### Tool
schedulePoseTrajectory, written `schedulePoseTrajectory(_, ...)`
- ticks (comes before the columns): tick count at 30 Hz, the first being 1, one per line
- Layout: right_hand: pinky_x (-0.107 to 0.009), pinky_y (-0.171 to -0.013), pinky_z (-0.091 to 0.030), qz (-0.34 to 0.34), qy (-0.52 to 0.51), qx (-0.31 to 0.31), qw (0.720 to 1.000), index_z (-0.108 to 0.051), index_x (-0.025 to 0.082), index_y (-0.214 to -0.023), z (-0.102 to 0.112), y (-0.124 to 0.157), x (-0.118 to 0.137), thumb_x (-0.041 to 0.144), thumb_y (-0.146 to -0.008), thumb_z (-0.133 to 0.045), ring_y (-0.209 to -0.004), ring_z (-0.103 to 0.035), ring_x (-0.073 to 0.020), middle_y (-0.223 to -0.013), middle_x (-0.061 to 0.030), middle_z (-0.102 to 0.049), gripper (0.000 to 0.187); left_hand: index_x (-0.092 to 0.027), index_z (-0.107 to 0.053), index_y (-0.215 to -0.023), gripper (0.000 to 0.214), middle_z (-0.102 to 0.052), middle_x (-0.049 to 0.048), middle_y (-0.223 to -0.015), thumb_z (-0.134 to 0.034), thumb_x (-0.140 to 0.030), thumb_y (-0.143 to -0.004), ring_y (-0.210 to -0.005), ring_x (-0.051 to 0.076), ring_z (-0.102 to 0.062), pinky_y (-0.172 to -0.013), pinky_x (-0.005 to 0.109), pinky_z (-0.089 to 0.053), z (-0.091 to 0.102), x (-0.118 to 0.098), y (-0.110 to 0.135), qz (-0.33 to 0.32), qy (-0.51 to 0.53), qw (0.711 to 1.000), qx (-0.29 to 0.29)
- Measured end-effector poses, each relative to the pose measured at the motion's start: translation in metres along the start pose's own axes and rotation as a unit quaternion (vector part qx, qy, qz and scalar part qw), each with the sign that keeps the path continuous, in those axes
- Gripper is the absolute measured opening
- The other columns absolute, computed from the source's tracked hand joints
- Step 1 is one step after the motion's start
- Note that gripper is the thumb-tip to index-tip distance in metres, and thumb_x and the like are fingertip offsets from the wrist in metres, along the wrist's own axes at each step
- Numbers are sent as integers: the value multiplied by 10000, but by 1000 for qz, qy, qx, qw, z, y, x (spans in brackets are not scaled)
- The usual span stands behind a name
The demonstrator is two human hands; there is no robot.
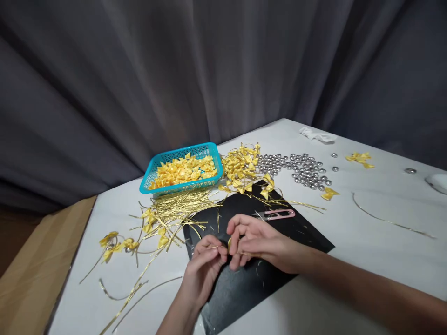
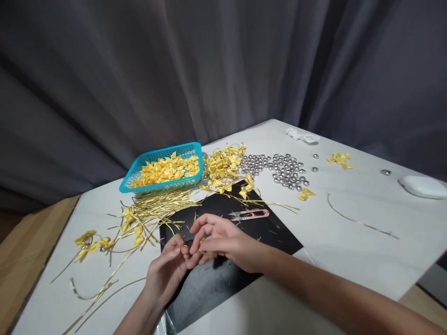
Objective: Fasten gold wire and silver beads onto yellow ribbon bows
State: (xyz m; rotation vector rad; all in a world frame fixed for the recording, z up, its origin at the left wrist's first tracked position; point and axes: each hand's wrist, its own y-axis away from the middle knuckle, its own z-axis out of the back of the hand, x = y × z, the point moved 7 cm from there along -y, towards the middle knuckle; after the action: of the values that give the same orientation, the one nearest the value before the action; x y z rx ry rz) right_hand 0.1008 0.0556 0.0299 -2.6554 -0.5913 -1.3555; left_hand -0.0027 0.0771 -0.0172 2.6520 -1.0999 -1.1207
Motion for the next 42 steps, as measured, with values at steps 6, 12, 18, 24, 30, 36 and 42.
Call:
schedulePoseTrajectory(6,-141,-627,-466,-21,-50,-44,998,-568,134,-849,8,1,-4,148,-705,-711,-760,-671,-104,-783,-23,-649,203,-123,-678,-644,242,-668,13,-574,-862,-175,-496,-553,88,-634,-579,118,-533,8,2,-1,5,66,997,-43)
schedulePoseTrajectory(12,-111,-568,-461,-34,-125,-121,984,-615,115,-745,18,-6,-16,246,-636,-781,-608,-633,-54,-674,-8,-654,238,-116,-673,-696,213,-634,16,-614,-821,-217,-579,-552,99,-595,-527,167,-524,3,3,-2,18,83,996,-34)
schedulePoseTrajectory(18,-140,-454,-421,-34,-135,-109,984,-584,138,-720,17,-9,-23,292,-722,-712,-392,-444,4,-666,58,-572,200,-113,-565,-557,205,-570,21,-734,-705,-165,-698,-607,87,-517,-551,187,-473,-16,0,0,44,101,992,61)
schedulePoseTrajectory(24,-128,-381,-343,-51,-84,-103,990,-593,120,-708,16,-4,-25,300,-727,-698,-342,-307,26,-624,58,-545,210,-116,-535,-572,269,-382,-48,-538,-722,-249,-713,-442,36,-322,-437,137,-351,-20,6,2,52,40,996,67)
schedulePoseTrajectory(30,-135,-335,-258,-58,-48,-143,987,-614,123,-688,20,-5,-24,301,-624,-765,-317,-207,10,-409,103,-416,243,-117,-580,-658,278,-258,-89,-486,-739,-343,-688,-430,35,-178,-402,122,-264,-7,3,-2,-19,-74,997,-27)
schedulePoseTrajectory(36,-152,-342,-211,-37,-2,-165,986,-609,126,-662,27,-6,-16,293,-598,-764,-315,-195,13,-387,116,-369,237,-149,-402,-481,294,-312,-61,-497,-617,-221,-669,-447,57,-237,-426,169,-295,-6,-2,-2,-83,-73,992,-67)
schedulePoseTrajectory(42,-173,-351,-179,-37,103,-146,983,-600,116,-647,26,-5,-10,284,-651,-710,-347,-309,-5,-450,70,-456,201,-150,-421,-522,323,-331,-64,-511,-615,-330,-707,-424,45,-259,-397,170,-211,-3,-1,1,-107,-189,969,-114)
